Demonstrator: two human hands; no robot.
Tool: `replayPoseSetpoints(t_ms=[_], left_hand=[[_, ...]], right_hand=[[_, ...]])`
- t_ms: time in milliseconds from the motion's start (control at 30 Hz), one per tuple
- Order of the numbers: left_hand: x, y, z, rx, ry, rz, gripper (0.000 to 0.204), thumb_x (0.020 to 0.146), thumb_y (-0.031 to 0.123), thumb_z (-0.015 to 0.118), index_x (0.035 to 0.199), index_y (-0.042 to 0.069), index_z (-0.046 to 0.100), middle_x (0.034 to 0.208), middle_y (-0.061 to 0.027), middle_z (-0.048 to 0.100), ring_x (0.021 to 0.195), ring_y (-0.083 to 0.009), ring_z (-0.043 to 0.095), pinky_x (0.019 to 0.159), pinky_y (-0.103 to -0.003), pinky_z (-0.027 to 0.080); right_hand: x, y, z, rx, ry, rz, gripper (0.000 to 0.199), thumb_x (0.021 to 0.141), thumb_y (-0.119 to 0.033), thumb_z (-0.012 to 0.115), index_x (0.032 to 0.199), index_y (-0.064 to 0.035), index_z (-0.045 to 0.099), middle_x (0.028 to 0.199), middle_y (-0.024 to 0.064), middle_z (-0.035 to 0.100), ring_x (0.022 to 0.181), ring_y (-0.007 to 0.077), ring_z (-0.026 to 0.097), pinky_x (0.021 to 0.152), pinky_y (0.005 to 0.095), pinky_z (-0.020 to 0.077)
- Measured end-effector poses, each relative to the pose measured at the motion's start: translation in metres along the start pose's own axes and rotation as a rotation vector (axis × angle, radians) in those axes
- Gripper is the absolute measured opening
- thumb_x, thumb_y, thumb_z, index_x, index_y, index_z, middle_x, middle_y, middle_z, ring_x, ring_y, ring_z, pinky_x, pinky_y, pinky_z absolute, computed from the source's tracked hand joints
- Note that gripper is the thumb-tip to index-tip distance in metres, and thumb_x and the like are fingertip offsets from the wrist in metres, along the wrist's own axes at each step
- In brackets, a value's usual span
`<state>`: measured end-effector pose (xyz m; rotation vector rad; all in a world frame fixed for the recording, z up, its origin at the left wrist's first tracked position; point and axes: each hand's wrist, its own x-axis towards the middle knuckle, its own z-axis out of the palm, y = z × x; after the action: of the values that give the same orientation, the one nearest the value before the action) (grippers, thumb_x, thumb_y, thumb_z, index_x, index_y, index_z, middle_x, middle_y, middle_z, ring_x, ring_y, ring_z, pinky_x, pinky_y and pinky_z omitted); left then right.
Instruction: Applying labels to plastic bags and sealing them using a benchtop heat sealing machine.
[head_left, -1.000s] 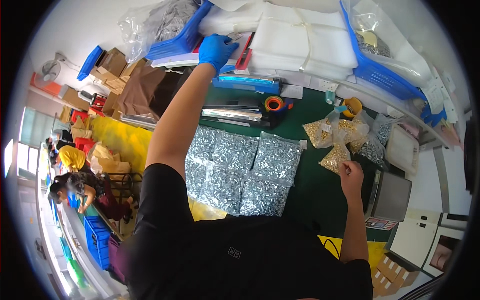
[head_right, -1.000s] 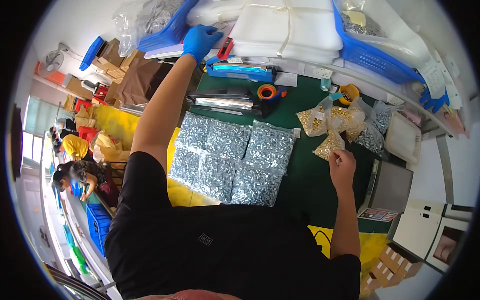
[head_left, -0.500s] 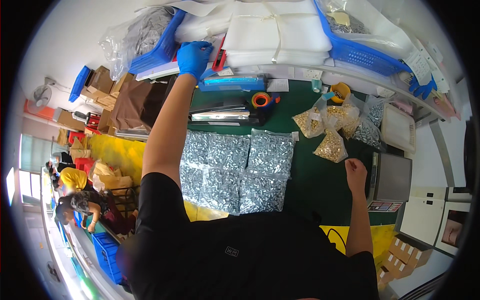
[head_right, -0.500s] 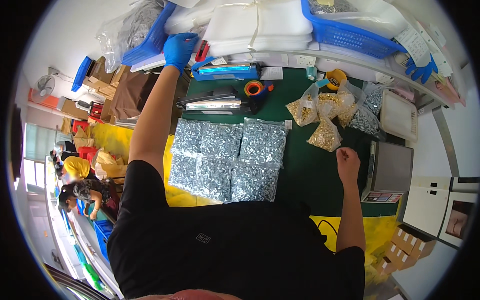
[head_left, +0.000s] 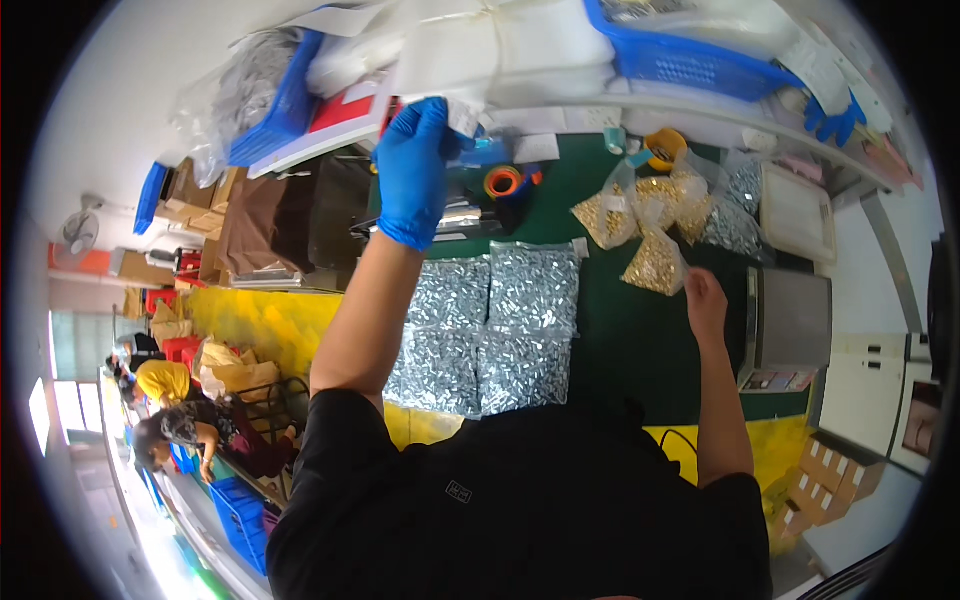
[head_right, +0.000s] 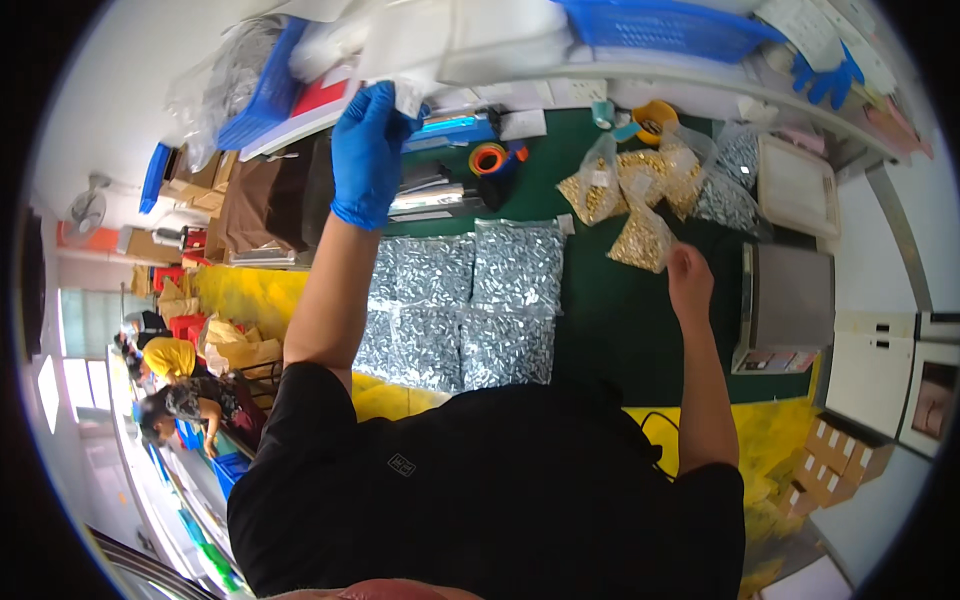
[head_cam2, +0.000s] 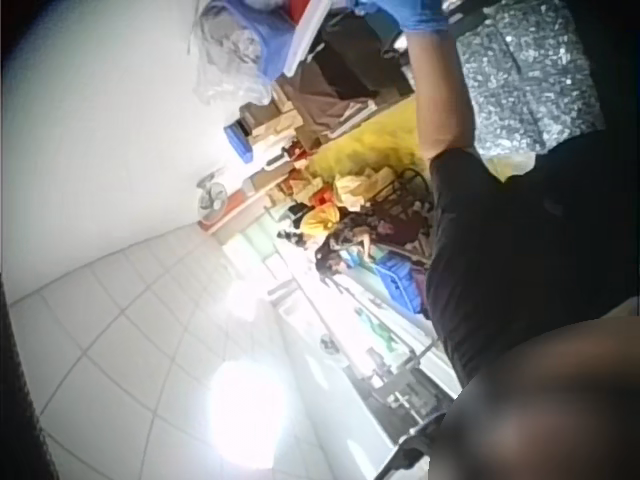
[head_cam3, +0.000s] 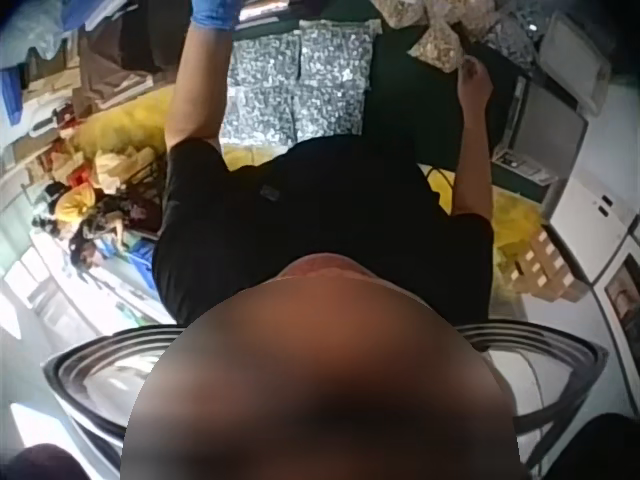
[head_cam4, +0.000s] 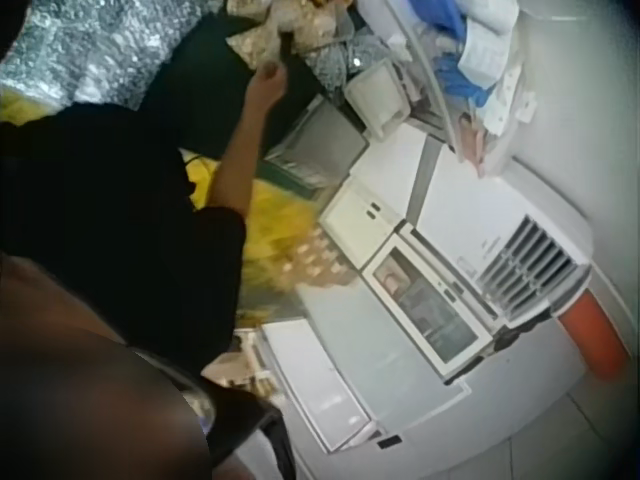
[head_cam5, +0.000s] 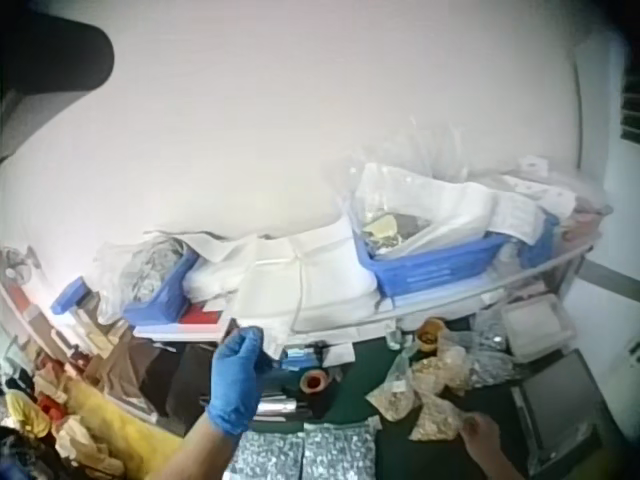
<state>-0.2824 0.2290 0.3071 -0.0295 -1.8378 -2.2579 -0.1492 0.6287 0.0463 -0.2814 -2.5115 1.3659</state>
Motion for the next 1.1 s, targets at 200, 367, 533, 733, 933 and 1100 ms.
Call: replayPoseSetpoints(t_ms=[200,367,533,733,933,1100], left_hand=[[-0.070,-0.087,0.037,-0.009,-0.178,-0.326,0.022,0.099,0.026,0.061,0.101,0.005,0.066,0.077,-0.0024,0.064,0.061,-0.0094,0.058,0.053,-0.023,0.042],[-0.128,-0.177,0.065,0.101,-0.341,-0.501,0.025,0.098,0.015,0.062,0.118,0.000,0.061,0.091,-0.0066,0.066,0.076,-0.0145,0.063,0.070,-0.027,0.053],[-0.141,-0.229,0.118,0.215,-0.605,-0.597,0.028,0.097,0.013,0.061,0.120,-0.001,0.059,0.102,-0.0101,0.067,0.081,-0.0161,0.067,0.073,-0.029,0.055],[-0.123,-0.273,0.181,0.395,-0.733,-0.281,0.031,0.099,0.017,0.053,0.123,-0.003,0.050,0.107,-0.0157,0.064,0.079,-0.0198,0.069,0.070,-0.031,0.056],[-0.089,-0.349,0.153,0.547,-0.607,-0.390,0.030,0.095,0.022,0.053,0.110,-0.004,0.056,0.105,-0.0281,0.067,0.078,-0.0343,0.072,0.072,-0.041,0.057],[-0.098,-0.301,0.169,0.267,-0.470,-0.805,0.025,0.095,0.016,0.048,0.107,-0.006,0.054,0.091,-0.0224,0.066,0.068,-0.0327,0.072,0.053,-0.039,0.058]], right_hand=[[0.018,-0.006,0.020,-0.219,-0.005,-0.009,0.020,0.090,-0.021,0.068,0.098,-0.0028,0.069,0.089,0.0149,0.072,0.085,0.0289,0.071,0.074,0.0347,0.0546],[0.027,-0.016,0.004,-0.178,-0.006,0.128,0.017,0.086,-0.020,0.067,0.088,-0.0037,0.070,0.080,0.0154,0.069,0.078,0.0313,0.069,0.068,0.0379,0.0536],[0.038,0.010,-0.014,-0.282,0.057,0.207,0.020,0.079,-0.027,0.069,0.080,-0.0063,0.069,0.077,0.0126,0.069,0.075,0.0324,0.068,0.065,0.0411,0.0526],[0.033,-0.004,-0.017,-0.254,0.017,0.254,0.020,0.078,-0.028,0.068,0.078,-0.0078,0.069,0.079,0.0130,0.069,0.079,0.0338,0.068,0.069,0.0422,0.0532],[0.050,-0.024,-0.008,-0.291,-0.104,0.251,0.023,0.078,-0.031,0.067,0.080,-0.0081,0.069,0.083,0.0134,0.070,0.084,0.0340,0.068,0.074,0.0429,0.0537],[0.063,-0.030,-0.012,-0.408,-0.207,0.262,0.024,0.080,-0.031,0.068,0.084,-0.0080,0.068,0.084,0.0129,0.069,0.083,0.0326,0.068,0.072,0.0411,0.0532]])
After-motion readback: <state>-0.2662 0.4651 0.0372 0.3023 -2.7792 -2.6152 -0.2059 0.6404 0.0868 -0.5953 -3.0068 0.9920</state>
